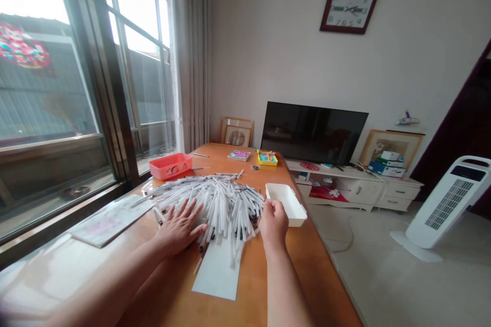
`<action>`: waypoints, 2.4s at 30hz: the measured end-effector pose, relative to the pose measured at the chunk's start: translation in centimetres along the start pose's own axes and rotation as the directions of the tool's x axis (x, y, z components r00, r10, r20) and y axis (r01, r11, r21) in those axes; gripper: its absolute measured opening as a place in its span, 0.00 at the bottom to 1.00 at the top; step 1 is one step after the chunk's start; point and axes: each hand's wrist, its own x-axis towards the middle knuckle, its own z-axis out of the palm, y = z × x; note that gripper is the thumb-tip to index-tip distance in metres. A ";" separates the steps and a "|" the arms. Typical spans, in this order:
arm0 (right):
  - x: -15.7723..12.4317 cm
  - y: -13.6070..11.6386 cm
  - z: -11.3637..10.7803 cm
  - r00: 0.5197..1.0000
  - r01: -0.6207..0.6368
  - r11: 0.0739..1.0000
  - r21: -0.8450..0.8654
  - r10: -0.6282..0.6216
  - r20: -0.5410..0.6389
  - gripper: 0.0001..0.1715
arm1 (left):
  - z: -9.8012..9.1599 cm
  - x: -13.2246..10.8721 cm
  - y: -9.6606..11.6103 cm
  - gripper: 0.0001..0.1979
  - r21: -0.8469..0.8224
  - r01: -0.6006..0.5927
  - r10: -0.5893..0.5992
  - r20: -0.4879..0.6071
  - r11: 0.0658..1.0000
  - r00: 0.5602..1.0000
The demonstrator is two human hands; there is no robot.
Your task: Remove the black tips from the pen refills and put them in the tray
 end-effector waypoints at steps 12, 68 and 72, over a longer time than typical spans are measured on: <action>-1.5 -0.7 0.7 0.979 0.176 0.948 -0.266 -0.140 0.148 0.15 | -1.0 3.0 5.0 0.41 -0.060 -0.142 0.144 0.034 0.988 0.989; -2.7 -1.0 1.5 0.933 0.322 0.870 -0.373 -0.227 0.278 0.12 | -0.1 7.9 0.1 0.27 -0.045 -0.208 0.209 0.024 0.977 0.978; -2.6 -1.0 1.5 0.933 0.327 0.870 -0.369 -0.236 0.271 0.12 | -0.3 8.3 -0.5 0.28 -0.077 -0.223 0.224 0.006 0.972 0.975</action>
